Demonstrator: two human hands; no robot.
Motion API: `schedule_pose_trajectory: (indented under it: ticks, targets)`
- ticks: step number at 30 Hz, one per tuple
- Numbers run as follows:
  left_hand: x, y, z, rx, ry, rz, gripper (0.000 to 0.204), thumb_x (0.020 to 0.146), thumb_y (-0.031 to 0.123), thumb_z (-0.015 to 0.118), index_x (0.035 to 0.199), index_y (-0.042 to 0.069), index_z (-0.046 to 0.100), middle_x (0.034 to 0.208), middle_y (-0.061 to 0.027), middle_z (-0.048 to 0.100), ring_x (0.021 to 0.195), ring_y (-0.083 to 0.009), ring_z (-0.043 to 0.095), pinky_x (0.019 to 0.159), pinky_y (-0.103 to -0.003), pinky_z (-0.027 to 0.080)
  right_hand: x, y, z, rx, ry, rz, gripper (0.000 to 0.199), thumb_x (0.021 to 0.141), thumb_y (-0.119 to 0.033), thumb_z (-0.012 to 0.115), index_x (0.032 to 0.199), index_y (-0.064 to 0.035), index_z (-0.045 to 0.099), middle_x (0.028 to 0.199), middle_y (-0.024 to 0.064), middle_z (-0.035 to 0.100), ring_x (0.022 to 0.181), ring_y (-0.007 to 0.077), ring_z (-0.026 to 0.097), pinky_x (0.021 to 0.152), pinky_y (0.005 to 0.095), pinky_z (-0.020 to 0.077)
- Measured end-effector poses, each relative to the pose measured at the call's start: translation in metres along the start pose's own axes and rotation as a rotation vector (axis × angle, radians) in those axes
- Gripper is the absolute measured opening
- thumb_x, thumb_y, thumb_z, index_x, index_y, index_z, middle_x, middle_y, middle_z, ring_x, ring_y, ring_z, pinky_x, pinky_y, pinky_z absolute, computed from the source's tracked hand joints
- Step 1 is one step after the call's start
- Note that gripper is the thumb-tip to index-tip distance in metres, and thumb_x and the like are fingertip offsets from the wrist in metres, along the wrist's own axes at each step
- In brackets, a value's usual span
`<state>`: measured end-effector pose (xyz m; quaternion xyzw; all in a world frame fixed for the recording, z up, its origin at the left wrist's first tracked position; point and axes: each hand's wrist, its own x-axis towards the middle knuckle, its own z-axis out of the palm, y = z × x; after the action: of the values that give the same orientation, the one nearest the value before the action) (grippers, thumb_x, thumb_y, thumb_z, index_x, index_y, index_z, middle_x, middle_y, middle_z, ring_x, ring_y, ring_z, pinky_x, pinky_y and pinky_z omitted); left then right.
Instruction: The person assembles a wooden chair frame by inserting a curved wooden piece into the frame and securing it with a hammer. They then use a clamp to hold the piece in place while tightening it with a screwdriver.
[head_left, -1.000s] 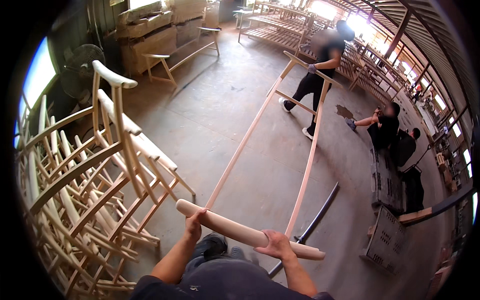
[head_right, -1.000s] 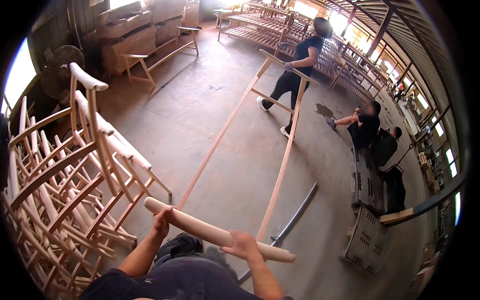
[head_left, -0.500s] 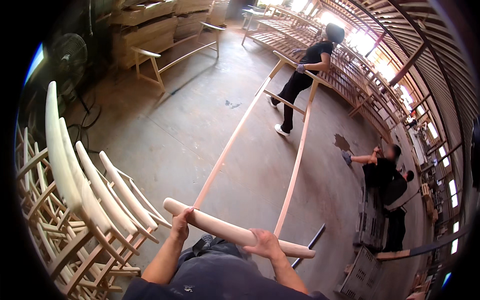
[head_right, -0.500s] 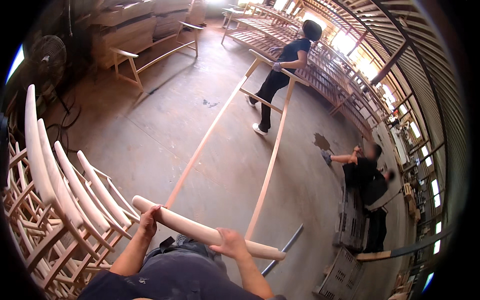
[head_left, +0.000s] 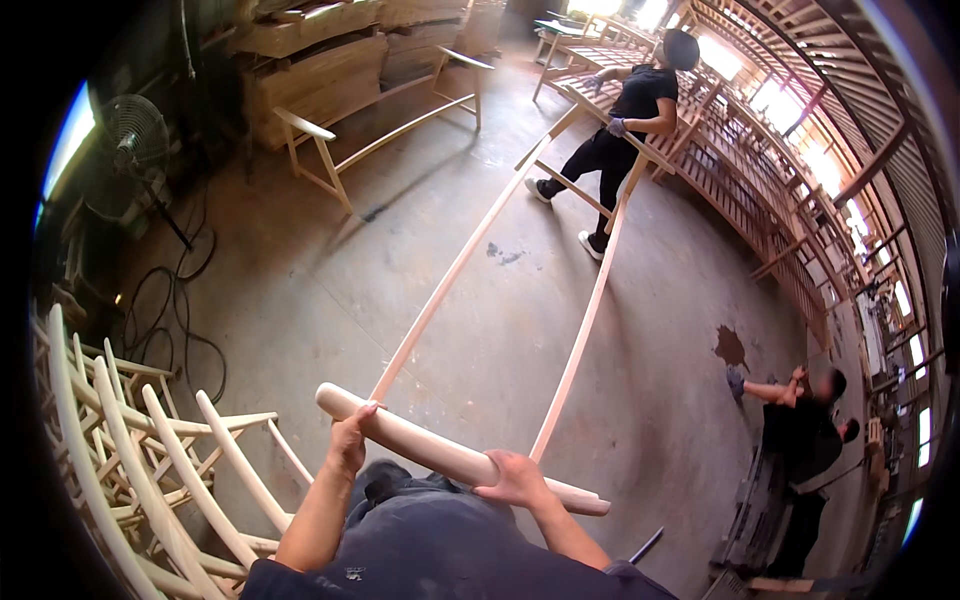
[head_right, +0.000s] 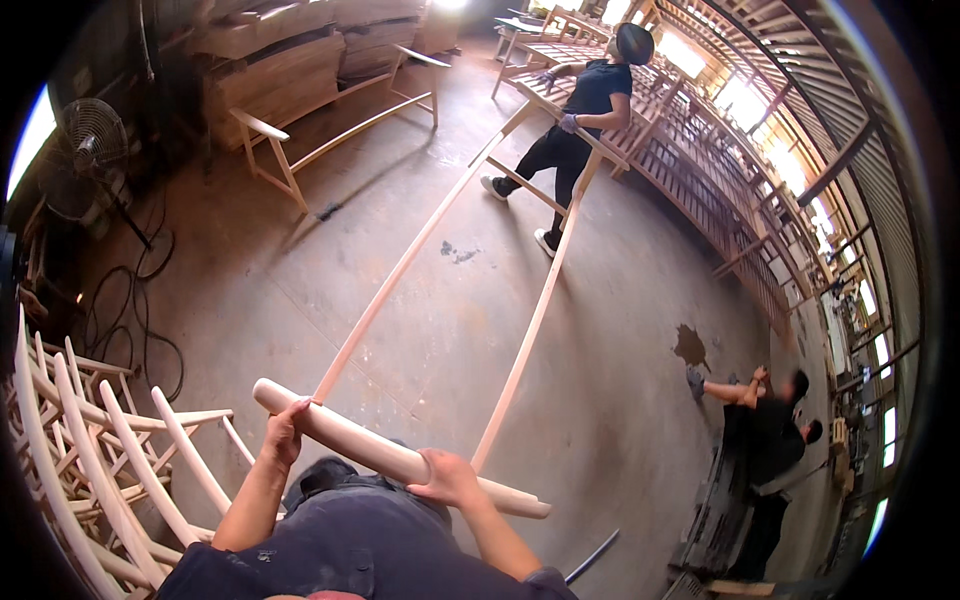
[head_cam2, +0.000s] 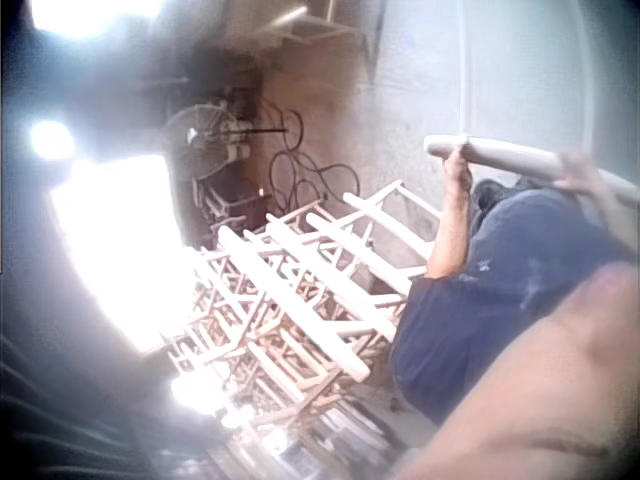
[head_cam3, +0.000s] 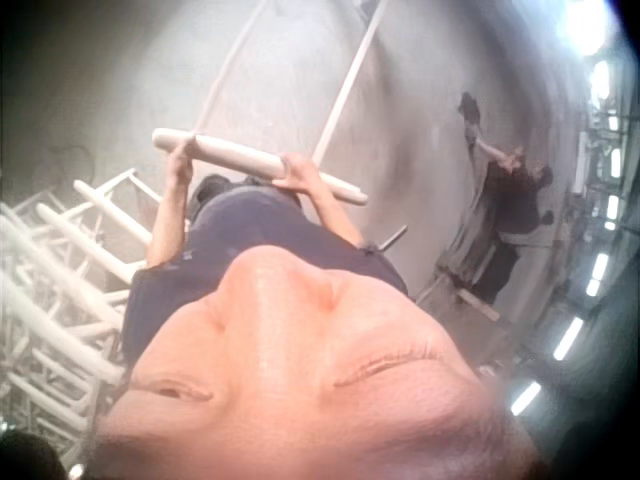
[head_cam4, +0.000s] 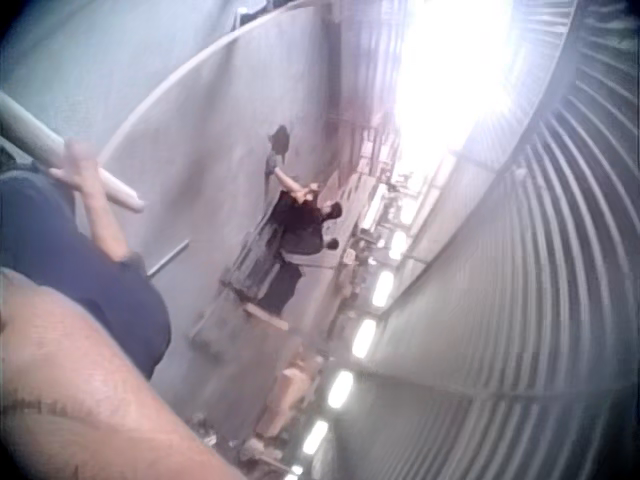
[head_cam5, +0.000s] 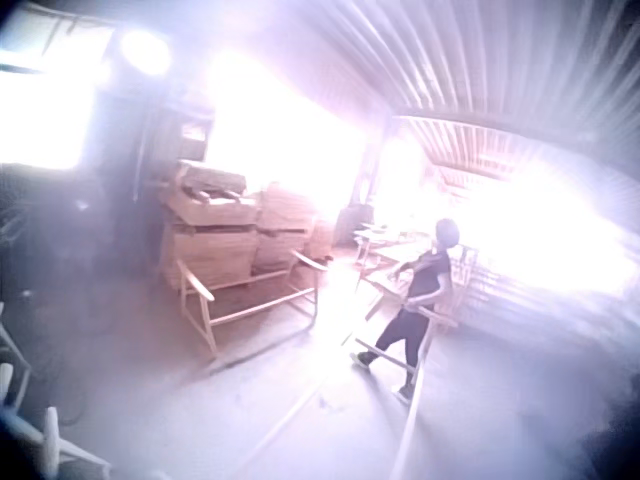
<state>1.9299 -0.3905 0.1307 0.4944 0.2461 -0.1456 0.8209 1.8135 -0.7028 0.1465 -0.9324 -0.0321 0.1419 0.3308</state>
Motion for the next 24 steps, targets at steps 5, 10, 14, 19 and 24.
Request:
schedule_pose_trajectory:
  ticks: [5, 10, 14, 19, 24]
  targets:
    - [0.104, 0.073, 0.041, -0.025, 0.033, 0.089, 0.028, 0.084, 0.023, 0.076, 0.097, -0.001, 0.069, 0.093, -0.0109, 0.071, 0.091, -0.0224, 0.065, 0.093, -0.035, 0.048, 0.133, -0.012, -0.051, -0.052, -0.034, -0.035, 0.069, 0.066, -0.041, 0.085, 0.121, -0.0051, 0.065, 0.11, 0.0168, 0.07, 0.103, 0.0345, 0.067, 0.09, 0.0421, 0.0543]
    - [0.225, 0.142, 0.065, -0.08, -0.036, 0.129, 0.03, 0.09, 0.029, 0.067, 0.093, -0.001, 0.07, 0.087, -0.0108, 0.07, 0.084, -0.0232, 0.065, 0.084, -0.035, 0.05, 0.274, -0.036, -0.093, -0.102, -0.032, -0.065, 0.068, 0.067, -0.041, 0.085, 0.121, -0.0051, 0.065, 0.108, 0.0161, 0.07, 0.1, 0.0335, 0.068, 0.088, 0.0416, 0.0552]
    - [0.308, 0.213, 0.092, -0.092, -0.041, 0.183, 0.035, 0.092, 0.034, 0.064, 0.094, 0.0, 0.067, 0.086, -0.012, 0.068, 0.083, -0.0243, 0.065, 0.082, -0.036, 0.05, 0.377, -0.063, -0.128, -0.136, -0.011, -0.03, 0.069, 0.066, -0.04, 0.086, 0.121, -0.0056, 0.065, 0.109, 0.0152, 0.07, 0.1, 0.0328, 0.068, 0.088, 0.0411, 0.055]
    - [0.385, 0.331, 0.132, -0.316, 0.049, 0.116, 0.037, 0.095, 0.036, 0.066, 0.1, -0.001, 0.062, 0.084, -0.0123, 0.066, 0.081, -0.0252, 0.066, 0.078, -0.038, 0.054, 0.47, -0.112, -0.218, -0.35, 0.006, -0.107, 0.066, 0.066, -0.038, 0.086, 0.121, -0.0079, 0.065, 0.11, 0.0152, 0.069, 0.102, 0.0342, 0.066, 0.089, 0.0442, 0.0532]
    - [0.454, 0.444, 0.166, -0.295, 0.05, 0.24, 0.038, 0.098, 0.04, 0.066, 0.102, 0.002, 0.06, 0.085, -0.0129, 0.066, 0.079, -0.0242, 0.066, 0.075, -0.04, 0.056, 0.51, -0.036, -0.236, -0.521, 0.359, -0.041, 0.044, 0.068, -0.026, 0.082, 0.104, -0.0097, 0.064, 0.097, 0.0124, 0.068, 0.096, 0.0344, 0.066, 0.083, 0.0445, 0.054]
